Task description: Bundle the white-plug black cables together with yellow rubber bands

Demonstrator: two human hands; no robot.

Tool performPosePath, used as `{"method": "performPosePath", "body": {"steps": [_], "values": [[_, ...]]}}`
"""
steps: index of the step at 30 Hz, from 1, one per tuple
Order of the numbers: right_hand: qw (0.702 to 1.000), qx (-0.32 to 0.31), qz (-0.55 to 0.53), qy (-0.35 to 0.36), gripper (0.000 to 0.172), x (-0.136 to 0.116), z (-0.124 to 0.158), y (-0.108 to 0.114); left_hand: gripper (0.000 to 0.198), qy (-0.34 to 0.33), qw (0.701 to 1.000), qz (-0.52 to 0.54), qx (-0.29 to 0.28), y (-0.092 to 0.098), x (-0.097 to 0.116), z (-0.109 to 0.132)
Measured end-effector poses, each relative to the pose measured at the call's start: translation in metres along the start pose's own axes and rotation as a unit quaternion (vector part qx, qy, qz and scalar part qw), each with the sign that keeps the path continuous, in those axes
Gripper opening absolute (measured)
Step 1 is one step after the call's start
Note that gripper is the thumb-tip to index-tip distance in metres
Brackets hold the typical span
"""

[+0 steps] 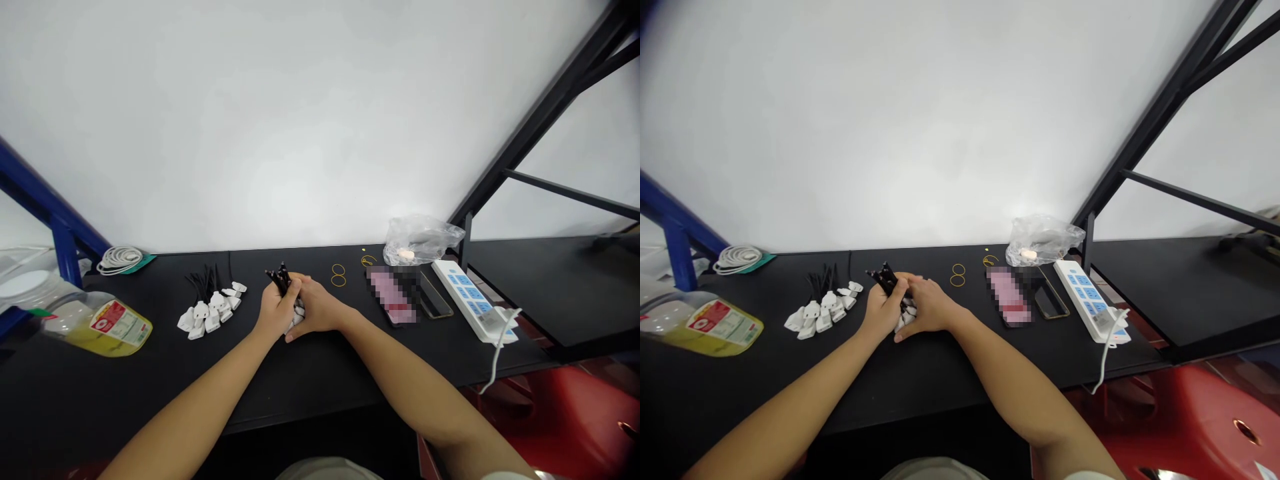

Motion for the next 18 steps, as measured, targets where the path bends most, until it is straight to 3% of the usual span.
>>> {"method": "performPosePath", "body": {"steps": [7, 12, 18], "values": [[0.998, -0.043, 0.015, -0.05, 0.085, 0.006, 0.003, -0.007, 0.046, 0.052, 0.995, 0.073, -0.038, -0.003, -0.003, -0.004], [0.999, -0.028, -0.013, -0.037, 0.103, 0.006, 0.002, -0.007, 0.033, 0.071, 0.995, 0.012, -0.065, 0.004, 0.0, -0.01], [0.997, -0.056, -0.013, -0.055, 0.11, 0.008, 0.004, -0.006, 0.029, 0.072, 0.997, -0.015, -0.026, -0.003, -0.004, -0.004]]}}
Point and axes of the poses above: each hand's wrist, its own z-axis away from the middle knuckle, its own y-axis out of the back of the hand, x = y × z, the point moved 1 cm from there along -z, towards the middle knuckle, and after that the axes turned 15 degrees about y, right-handed, at the moved point
